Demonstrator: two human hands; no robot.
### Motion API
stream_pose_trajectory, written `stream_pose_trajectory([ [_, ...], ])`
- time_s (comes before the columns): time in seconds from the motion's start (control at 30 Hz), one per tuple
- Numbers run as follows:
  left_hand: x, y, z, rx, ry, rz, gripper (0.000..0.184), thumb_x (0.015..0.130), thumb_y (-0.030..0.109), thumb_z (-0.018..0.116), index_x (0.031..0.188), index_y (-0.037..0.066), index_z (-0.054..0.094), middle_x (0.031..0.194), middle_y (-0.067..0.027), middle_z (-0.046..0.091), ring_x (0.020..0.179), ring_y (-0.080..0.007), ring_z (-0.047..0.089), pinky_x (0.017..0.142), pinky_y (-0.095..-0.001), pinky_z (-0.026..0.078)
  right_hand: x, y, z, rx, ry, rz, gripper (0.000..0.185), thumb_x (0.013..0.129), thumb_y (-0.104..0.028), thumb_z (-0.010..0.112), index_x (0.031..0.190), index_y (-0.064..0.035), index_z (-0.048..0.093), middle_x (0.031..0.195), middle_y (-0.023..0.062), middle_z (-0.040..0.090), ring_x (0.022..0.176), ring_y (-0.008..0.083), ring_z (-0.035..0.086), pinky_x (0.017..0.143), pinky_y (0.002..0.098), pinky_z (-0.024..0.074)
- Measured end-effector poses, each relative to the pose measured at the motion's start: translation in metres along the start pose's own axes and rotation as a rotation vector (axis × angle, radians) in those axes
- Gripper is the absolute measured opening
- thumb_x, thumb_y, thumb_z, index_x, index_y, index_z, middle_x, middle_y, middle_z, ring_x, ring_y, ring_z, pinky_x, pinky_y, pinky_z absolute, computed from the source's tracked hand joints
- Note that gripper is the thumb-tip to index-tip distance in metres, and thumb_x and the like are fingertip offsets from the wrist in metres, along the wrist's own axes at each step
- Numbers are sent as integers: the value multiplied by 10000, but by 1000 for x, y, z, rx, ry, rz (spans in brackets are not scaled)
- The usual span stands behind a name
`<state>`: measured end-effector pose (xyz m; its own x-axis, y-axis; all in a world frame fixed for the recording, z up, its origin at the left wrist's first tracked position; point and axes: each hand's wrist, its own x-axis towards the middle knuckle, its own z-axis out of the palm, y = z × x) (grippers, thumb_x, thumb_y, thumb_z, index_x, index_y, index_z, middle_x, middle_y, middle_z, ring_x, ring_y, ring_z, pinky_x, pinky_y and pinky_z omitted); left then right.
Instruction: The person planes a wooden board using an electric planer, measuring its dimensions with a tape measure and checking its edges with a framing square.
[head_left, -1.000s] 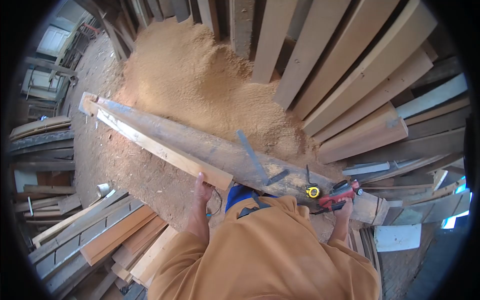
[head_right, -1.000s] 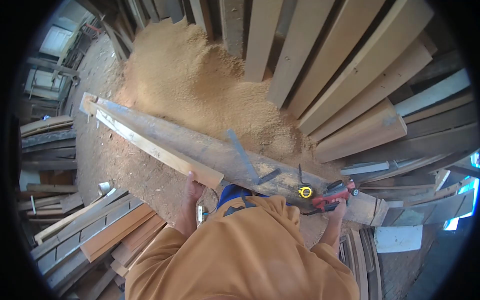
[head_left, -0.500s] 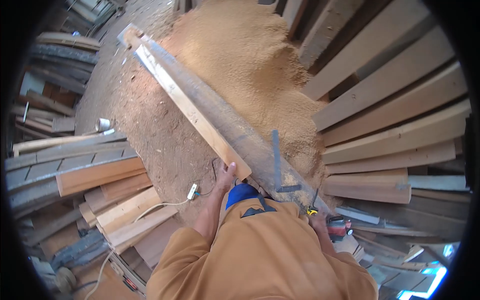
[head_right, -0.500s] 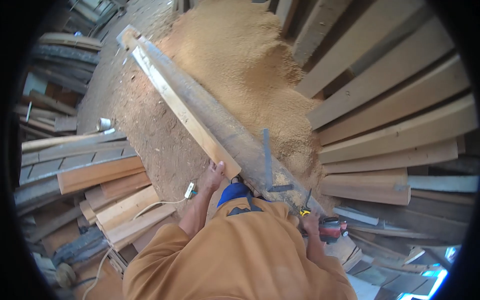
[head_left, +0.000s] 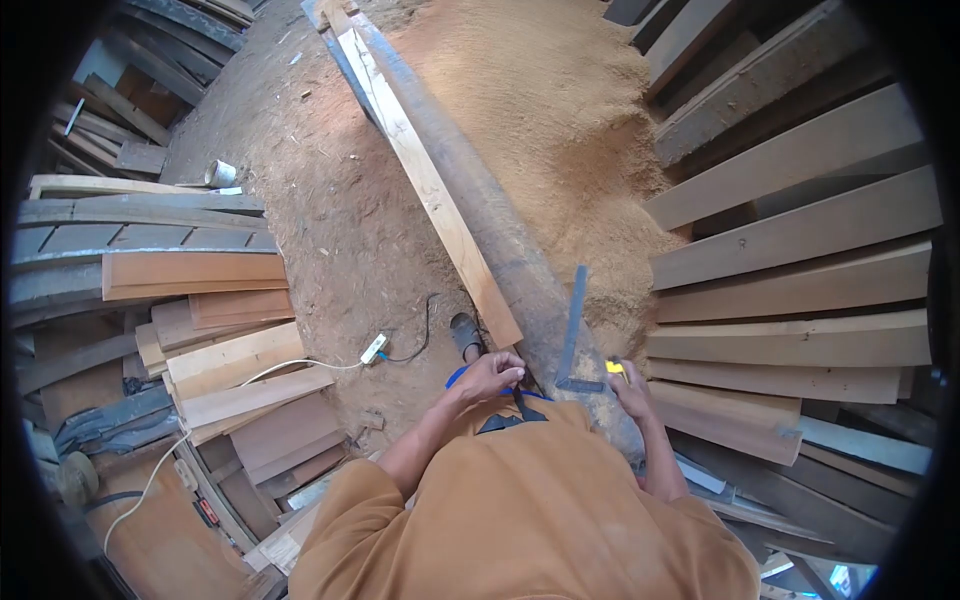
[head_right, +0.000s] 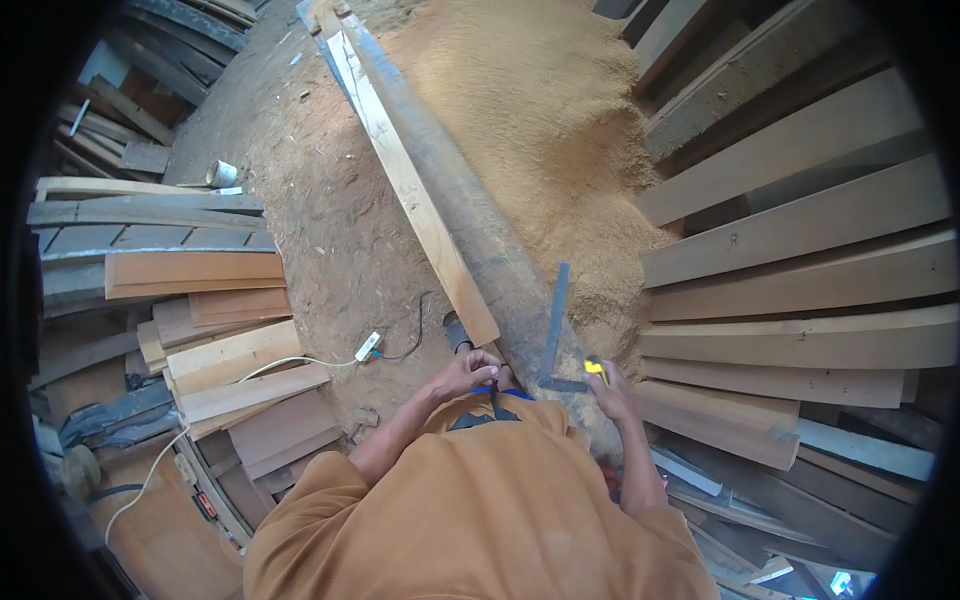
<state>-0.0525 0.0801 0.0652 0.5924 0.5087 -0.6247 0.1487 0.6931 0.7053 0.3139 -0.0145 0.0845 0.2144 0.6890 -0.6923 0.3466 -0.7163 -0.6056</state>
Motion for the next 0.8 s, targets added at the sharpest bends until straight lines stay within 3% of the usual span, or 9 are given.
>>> stream_pose_trajectory([
  [0.07,1,33,16,-76,26,40,351,1022,171,668,1301,-31,604,1072,-35,710,916,-86,647,810,-241,535,-9,-96,4,-90,-229,-62,659,853,-443,737,1354,-41,594,1194,196,687,1109,325,659,971,424,501],
  [0.13,6,49,28,-147,57,46,351,1015,161,672,1300,-34,609,1038,-24,707,898,-79,643,802,-243,540,-8,-147,22,-354,-315,-283,668,823,-444,760,1329,-36,607,1225,226,680,1134,353,660,979,442,505],
  [0.37,-1,42,-2,-115,260,172,219,985,118,686,1166,-3,674,930,-7,689,800,-79,643,711,-223,529,22,-198,83,-484,-401,-514,689,758,-394,816,1304,-21,626,1185,253,690,1118,410,658,952,469,521],
  [0.43,-1,34,-14,-188,326,256,140,968,97,696,1085,22,675,886,-6,687,749,-79,627,679,-237,529,27,-208,88,-485,-396,-553,682,758,-398,819,1295,-20,634,1167,257,695,1117,416,657,959,472,517],
  [0.47,-1,32,-22,-209,372,294,134,966,95,698,1076,24,673,868,-5,683,738,-78,621,671,-240,527,34,-215,87,-515,-395,-558,683,771,-395,821,1323,-44,621,1232,246,669,1158,409,641,979,477,513],
  [0.5,0,33,-29,-231,417,332,127,963,92,699,1068,26,670,851,-3,679,727,-77,616,663,-243,525,42,-220,86,-571,-280,-574,690,772,-387,825,1340,-59,611,1259,238,650,1173,408,632,986,480,512],
  [0.57,4,39,-43,-262,602,271,123,968,114,699,1040,26,652,780,-9,651,658,-84,592,598,-244,500,56,-229,80,-679,-46,-603,707,773,-373,834,1373,-89,590,1313,224,611,1202,404,615,1000,485,510],
  [0.63,16,35,-57,-323,745,211,148,977,151,700,1036,29,641,770,-19,645,641,-92,589,568,-244,492,74,-240,72,-721,2,-512,724,773,-353,837,1403,-119,568,1345,209,572,1219,404,601,1006,489,509],
  [0.8,44,39,-60,-309,737,204,145,977,141,718,1004,41,615,775,-26,643,635,-101,589,553,-250,497,102,-240,54,-719,26,-495,729,771,-295,846,1422,-149,554,1351,195,551,1216,400,600,1012,486,506],
])
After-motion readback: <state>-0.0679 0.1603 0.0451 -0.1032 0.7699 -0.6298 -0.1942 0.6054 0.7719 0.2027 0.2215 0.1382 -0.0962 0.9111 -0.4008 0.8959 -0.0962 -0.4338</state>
